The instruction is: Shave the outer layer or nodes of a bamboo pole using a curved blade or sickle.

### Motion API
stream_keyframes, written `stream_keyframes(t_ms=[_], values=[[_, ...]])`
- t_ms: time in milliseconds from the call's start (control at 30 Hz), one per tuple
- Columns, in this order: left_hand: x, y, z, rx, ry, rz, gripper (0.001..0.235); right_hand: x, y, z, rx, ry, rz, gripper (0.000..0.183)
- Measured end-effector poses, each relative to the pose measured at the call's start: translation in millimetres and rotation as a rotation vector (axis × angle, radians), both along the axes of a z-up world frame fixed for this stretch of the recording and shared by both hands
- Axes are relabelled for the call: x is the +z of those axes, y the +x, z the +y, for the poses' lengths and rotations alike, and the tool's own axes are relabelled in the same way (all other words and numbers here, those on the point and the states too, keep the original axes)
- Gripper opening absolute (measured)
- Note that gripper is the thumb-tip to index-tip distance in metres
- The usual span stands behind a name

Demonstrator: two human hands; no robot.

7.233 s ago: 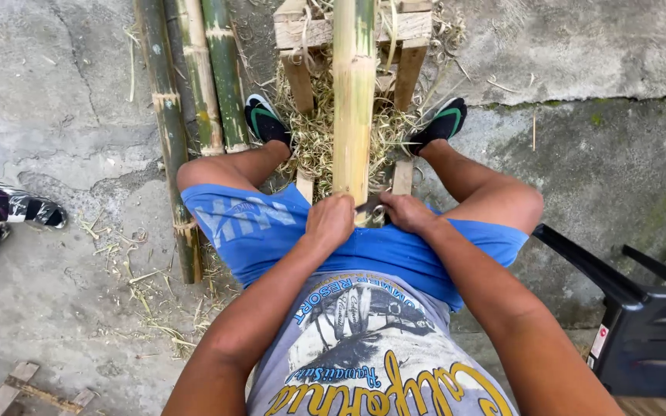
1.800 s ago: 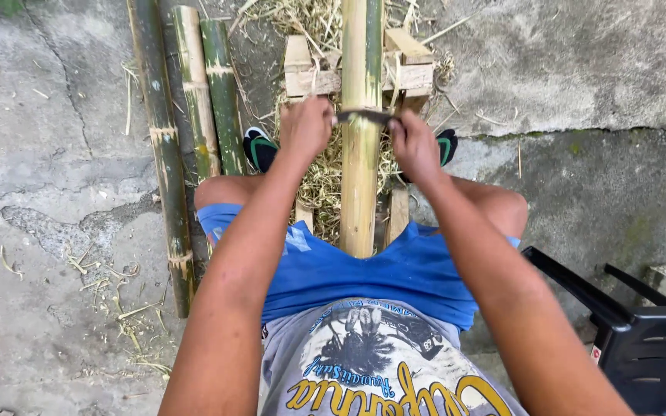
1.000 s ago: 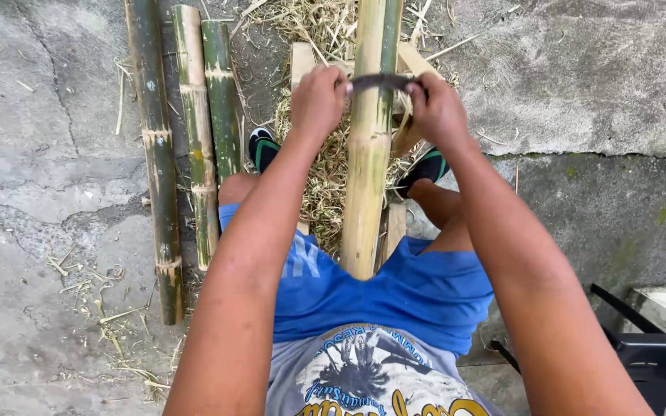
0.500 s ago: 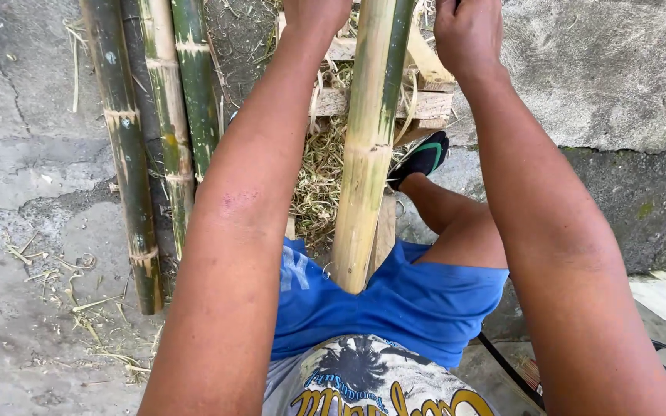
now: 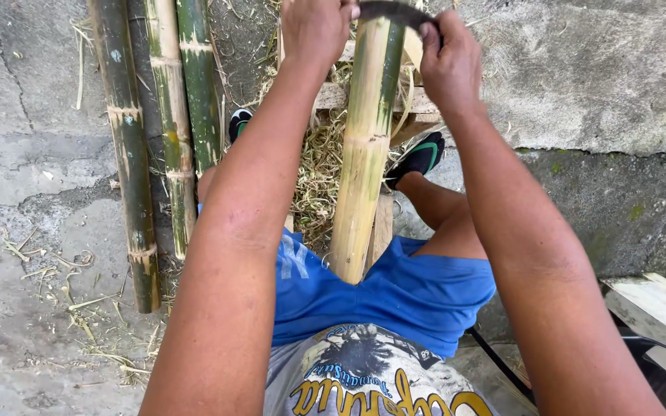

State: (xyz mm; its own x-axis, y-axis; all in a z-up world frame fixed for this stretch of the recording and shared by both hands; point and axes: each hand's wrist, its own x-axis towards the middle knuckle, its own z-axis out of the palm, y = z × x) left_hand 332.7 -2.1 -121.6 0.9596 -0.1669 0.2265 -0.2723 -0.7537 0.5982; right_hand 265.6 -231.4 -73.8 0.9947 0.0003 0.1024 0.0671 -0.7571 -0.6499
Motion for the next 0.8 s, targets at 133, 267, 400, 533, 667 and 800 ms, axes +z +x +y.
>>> stream_keyframes(t_ms=[133,267,400,533,667,800], values=[[22.9,-37.4,4.1,0.022,0.084,0.338,0.018,9.0,-32.9,9.2,-0.089,-0.067,0.255,0.029],[29.0,-85.5,13.7,-0.052,0.115,0.497,0.019,32.4,-82.8,21.6,-0.092,-0.093,0.257,0.026],[66.1,-142.5,27.8,-0.069,0.090,0.436,0.018,37.8,-132.7,27.8,-0.052,-0.046,0.164,0.020],[75.6,-192.3,40.5,-0.106,0.089,0.446,0.016,36.5,-180.8,27.2,-0.028,0.022,0.288,0.021],[89.3,-247.0,48.7,-0.226,0.242,0.868,0.014,42.9,-219.5,14.3,0.051,0.132,0.486,0.023],[72.6,-263.5,49.9,-0.258,-0.001,1.038,0.010,27.1,-223.6,-3.5,0.217,0.165,0.908,0.023]])
